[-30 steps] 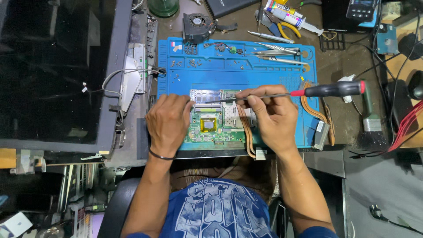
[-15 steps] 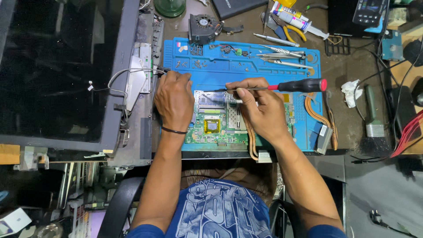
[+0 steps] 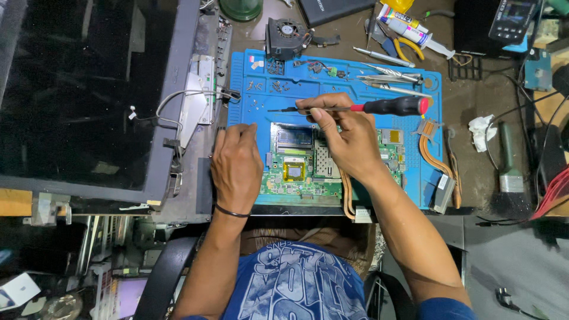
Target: The person uses a screwdriver to remove screws from a circuit board placed on a blue anti-static mat. They carefully unscrew multiple fasteners, place them on the mat, and adjust the board's position to access different areas.
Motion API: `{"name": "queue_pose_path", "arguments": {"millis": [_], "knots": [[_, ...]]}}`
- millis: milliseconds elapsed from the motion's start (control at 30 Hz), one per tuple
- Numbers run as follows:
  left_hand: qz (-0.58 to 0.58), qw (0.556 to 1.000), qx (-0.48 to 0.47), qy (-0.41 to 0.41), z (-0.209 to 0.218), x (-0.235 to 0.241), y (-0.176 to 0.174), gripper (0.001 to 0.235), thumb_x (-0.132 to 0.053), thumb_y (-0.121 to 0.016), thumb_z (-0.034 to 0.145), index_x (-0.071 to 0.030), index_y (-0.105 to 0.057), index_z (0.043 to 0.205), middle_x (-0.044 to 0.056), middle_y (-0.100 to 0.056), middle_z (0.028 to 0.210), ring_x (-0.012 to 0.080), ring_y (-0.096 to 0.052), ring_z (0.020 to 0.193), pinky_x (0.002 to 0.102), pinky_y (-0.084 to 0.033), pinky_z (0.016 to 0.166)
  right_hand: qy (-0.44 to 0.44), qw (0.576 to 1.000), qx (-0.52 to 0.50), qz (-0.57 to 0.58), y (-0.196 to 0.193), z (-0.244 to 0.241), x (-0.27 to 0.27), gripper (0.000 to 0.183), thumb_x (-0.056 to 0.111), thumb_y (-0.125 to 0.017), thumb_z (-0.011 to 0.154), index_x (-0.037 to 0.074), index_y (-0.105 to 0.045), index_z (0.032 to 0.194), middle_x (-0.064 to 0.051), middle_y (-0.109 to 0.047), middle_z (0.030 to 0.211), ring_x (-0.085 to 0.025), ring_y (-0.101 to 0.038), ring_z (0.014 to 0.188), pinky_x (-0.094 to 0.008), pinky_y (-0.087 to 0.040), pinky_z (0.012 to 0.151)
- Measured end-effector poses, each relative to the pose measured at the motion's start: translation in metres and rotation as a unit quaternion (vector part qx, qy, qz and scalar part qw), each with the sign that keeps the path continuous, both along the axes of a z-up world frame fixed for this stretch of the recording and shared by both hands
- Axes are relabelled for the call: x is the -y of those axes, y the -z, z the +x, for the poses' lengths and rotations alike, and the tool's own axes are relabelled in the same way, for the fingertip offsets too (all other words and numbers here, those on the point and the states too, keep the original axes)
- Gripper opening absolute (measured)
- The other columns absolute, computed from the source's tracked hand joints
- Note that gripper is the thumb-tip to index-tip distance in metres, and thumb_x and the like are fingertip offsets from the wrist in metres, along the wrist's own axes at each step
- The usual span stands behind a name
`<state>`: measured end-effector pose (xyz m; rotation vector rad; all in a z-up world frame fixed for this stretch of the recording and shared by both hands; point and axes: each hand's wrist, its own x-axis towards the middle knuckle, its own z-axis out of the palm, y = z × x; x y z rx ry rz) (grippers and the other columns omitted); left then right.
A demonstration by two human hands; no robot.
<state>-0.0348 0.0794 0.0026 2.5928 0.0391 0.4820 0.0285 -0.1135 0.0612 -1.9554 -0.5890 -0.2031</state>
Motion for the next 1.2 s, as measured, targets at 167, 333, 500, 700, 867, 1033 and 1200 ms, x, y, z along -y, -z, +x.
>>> {"name": "queue_pose_path", "arguments": {"millis": [167, 333, 500, 700, 867, 1033, 1200], "knots": [[0.002, 1.0, 0.017, 0.0, -0.005, -0.002, 0.006, 0.017, 0.0, -0.066, 0.097, 0.0, -0.076, 0.111, 0.015, -0.069, 0.1, 0.0269, -0.065, 0.083, 0.035, -0.055, 0.069, -0.019, 1.0, -0.001, 0.01, 0.004, 0.004, -0.017, 0.012, 0.008, -0.06, 0.107, 0.005, -0.071, 0.111, -0.011, -0.078, 0.1, -0.024, -0.078, 0.093, -0.037, -0.062, 0.082], [0.003, 0.999, 0.037, 0.002, -0.007, -0.005, 0.012, 0.016, -0.004, -0.064, 0.099, -0.001, -0.075, 0.111, 0.014, -0.068, 0.102, 0.0275, -0.065, 0.086, 0.035, -0.055, 0.072, -0.024, 1.0, 0.0, -0.005, 0.006, 0.01, -0.025, 0.013, 0.008, -0.06, 0.107, 0.004, -0.072, 0.111, -0.012, -0.078, 0.1, -0.027, -0.078, 0.093, -0.039, -0.062, 0.082], [0.007, 0.999, 0.042, 0.0, -0.007, -0.004, 0.011, 0.016, -0.005, -0.065, 0.099, -0.002, -0.075, 0.111, 0.013, -0.066, 0.101, 0.0281, -0.064, 0.085, 0.036, -0.054, 0.073, -0.042, 0.999, -0.008, 0.009, 0.007, 0.014, -0.031, 0.014, 0.011, -0.059, 0.108, 0.003, -0.07, 0.112, -0.014, -0.077, 0.103, -0.031, -0.078, 0.096, -0.04, -0.063, 0.082], [-0.006, 0.999, 0.046, 0.001, -0.007, -0.004, 0.015, 0.015, -0.006, -0.065, 0.1, -0.001, -0.075, 0.11, 0.013, -0.066, 0.101, 0.0279, -0.064, 0.084, 0.036, -0.053, 0.073, -0.05, 0.999, -0.012, -0.008, 0.009, 0.016, -0.032, 0.014, 0.01, -0.059, 0.108, 0.002, -0.07, 0.113, -0.015, -0.076, 0.102, -0.031, -0.078, 0.095, -0.04, -0.063, 0.081], [-0.006, 0.999, 0.04, 0.002, -0.008, -0.004, 0.014, 0.017, -0.008, -0.064, 0.101, -0.001, -0.075, 0.111, 0.013, -0.066, 0.101, 0.0283, -0.065, 0.085, 0.036, -0.053, 0.073, -0.054, 0.998, -0.008, 0.012, 0.011, 0.014, -0.031, 0.013, 0.009, -0.059, 0.108, 0.001, -0.069, 0.112, -0.015, -0.076, 0.103, -0.031, -0.077, 0.097, -0.039, -0.064, 0.083], [-0.011, 1.0, 0.028, 0.002, -0.008, -0.003, 0.013, 0.017, -0.008, -0.064, 0.101, -0.001, -0.075, 0.111, 0.014, -0.067, 0.101, 0.0282, -0.065, 0.084, 0.037, -0.053, 0.072, -0.045, 0.999, -0.01, 0.005, 0.008, 0.01, -0.026, 0.012, 0.009, -0.059, 0.108, 0.002, -0.068, 0.111, -0.015, -0.076, 0.104, -0.031, -0.077, 0.098, -0.04, -0.064, 0.084], [-0.005, 1.0, 0.03, 0.001, -0.008, -0.003, 0.012, 0.018, -0.01, -0.064, 0.102, -0.001, -0.075, 0.112, 0.014, -0.067, 0.101, 0.0284, -0.065, 0.084, 0.036, -0.053, 0.071, -0.031, 0.999, -0.013, -0.01, 0.011, 0.011, -0.025, 0.013, 0.009, -0.058, 0.108, 0.002, -0.069, 0.111, -0.015, -0.077, 0.1, -0.028, -0.078, 0.093, -0.04, -0.064, 0.08]]}}
